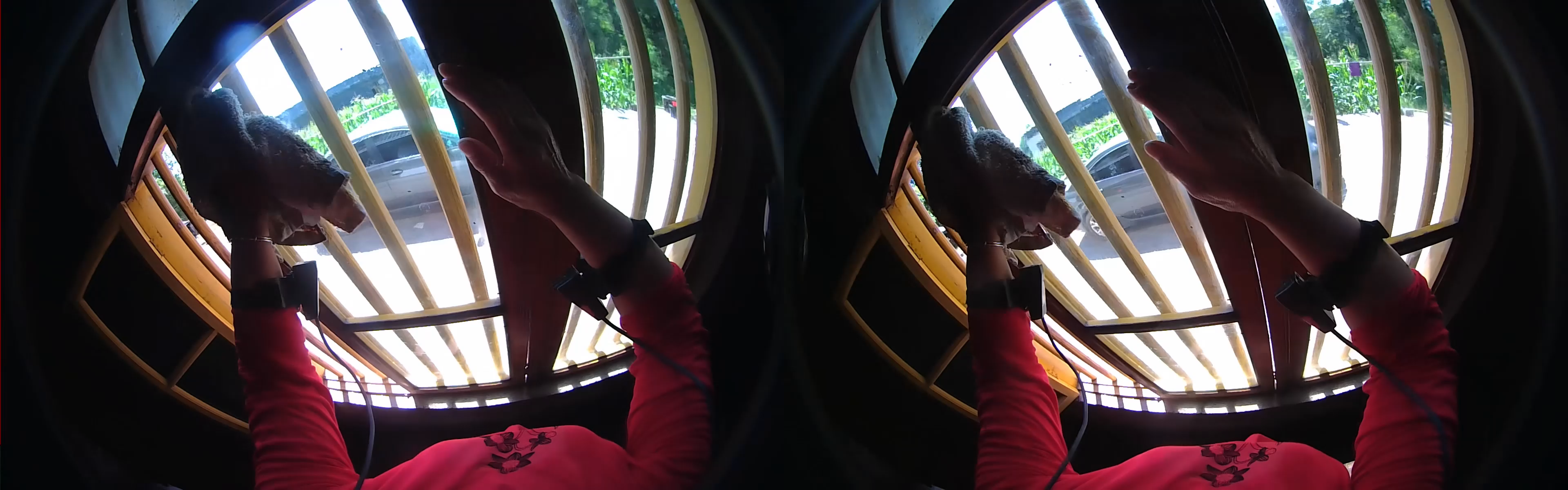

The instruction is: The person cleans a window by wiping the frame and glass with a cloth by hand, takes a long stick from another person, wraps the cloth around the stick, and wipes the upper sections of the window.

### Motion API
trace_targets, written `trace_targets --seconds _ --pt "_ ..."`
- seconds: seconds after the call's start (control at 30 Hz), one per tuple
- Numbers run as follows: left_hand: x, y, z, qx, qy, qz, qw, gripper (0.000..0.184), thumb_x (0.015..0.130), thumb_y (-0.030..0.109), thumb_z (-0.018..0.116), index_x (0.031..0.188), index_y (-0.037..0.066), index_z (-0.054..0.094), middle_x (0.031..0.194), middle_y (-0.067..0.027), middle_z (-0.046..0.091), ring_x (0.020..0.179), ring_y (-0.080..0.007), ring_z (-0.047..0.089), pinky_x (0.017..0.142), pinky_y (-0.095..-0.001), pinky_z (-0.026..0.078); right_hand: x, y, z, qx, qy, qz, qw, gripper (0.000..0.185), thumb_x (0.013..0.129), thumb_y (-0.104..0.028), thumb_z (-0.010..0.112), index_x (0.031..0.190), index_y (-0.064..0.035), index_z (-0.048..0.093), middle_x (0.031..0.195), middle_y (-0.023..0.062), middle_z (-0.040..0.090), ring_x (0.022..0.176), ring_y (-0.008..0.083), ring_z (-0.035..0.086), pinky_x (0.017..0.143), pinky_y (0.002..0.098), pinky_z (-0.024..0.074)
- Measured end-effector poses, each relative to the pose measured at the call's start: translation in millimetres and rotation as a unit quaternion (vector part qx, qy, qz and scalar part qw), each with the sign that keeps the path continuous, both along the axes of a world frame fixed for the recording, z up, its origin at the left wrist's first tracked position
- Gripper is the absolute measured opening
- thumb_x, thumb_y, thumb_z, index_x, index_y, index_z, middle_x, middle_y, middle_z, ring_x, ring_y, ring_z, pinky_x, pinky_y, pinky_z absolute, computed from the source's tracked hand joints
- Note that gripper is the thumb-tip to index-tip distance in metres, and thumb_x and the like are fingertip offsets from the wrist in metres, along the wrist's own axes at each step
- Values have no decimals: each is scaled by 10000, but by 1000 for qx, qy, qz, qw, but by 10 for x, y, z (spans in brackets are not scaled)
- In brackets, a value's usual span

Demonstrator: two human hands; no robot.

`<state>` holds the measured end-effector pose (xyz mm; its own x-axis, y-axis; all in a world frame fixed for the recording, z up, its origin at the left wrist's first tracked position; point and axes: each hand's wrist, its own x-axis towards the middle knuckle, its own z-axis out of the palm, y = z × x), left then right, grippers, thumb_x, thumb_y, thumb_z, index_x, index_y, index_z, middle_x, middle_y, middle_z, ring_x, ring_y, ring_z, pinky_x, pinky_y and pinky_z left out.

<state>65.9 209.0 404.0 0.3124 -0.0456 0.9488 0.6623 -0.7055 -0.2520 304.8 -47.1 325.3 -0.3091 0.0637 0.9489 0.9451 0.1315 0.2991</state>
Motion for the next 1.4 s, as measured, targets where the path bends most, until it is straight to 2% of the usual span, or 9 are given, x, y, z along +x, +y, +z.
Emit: trace_targets --seconds 0.07,0.17,0.27,0.67,0.87,1.03,1.17,1.27,1.4 --pt "-109 79 39 -6 -16 2 1000 448 790 232 668 1193 79 544 1163 -125 568 1108 -267 524 956 -381 405 10 10 8 -1 -7 -1 1000 618 751 -125 697 1297 -72 412 1310 127 454 1181 303 467 974 411 413" --pt "-156 124 30 -7 -28 -2 1000 443 790 232 666 1189 83 546 1157 -125 571 1102 -268 527 951 -382 409 26 39 2 -10 -13 9 1000 516 854 -221 579 1316 -72 404 1323 121 461 1217 307 444 1010 415 366" --pt "-92 145 -13 -12 -34 -8 999 437 790 232 664 1185 86 549 1152 -125 573 1097 -270 530 945 -383 412 15 26 0 -10 -30 6 999 560 790 -195 674 1278 -61 434 1297 138 464 1173 298 474 969 403 412" --pt "164 30 51 3 -25 -43 999 415 790 232 658 1170 98 560 1130 -124 582 1074 -276 541 921 -387 424 -15 41 -1 -37 -36 -20 998 568 808 -288 665 1275 -60 436 1266 148 478 1166 313 473 970 420 404" --pt "719 -429 -99 11 39 -115 993 404 789 231 654 1162 104 565 1119 -123 587 1063 -279 547 910 -389 431 -42 22 -6 -60 -18 -43 997 566 805 -268 669 1280 -65 438 1283 145 466 1179 312 460 974 424 399" --pt "973 -658 -162 10 77 -149 986 395 789 231 652 1156 110 570 1109 -123 591 1053 -282 552 900 -390 436 -18 -2 -30 -23 -34 -61 997 579 748 -165 690 1268 -64 458 1282 139 470 1168 320 469 965 421 407" --pt "801 -499 -92 11 67 -136 988 388 789 231 649 1151 114 573 1102 -122 594 1046 -284 555 892 -391 440 23 -11 -24 -27 -32 -66 997 599 730 -135 698 1273 -68 455 1276 131 479 1166 315 472 971 417 403" --pt "484 -235 8 9 41 -102 994 383 789 231 648 1147 117 576 1097 -122 596 1040 -286 558 887 -392 444 -14 -26 -24 -53 14 -61 997 586 758 -169 693 1281 -72 446 1282 129 479 1174 311 469 977 419 397" --pt "-5 159 115 -3 -3 -49 999 376 789 231 645 1142 121 579 1089 -122 600 1033 -288 562 879 -394 448 -29 -6 -10 -41 -16 -63 997 560 803 -248 663 1287 -78 440 1294 126 472 1186 304 461 984 420 389"
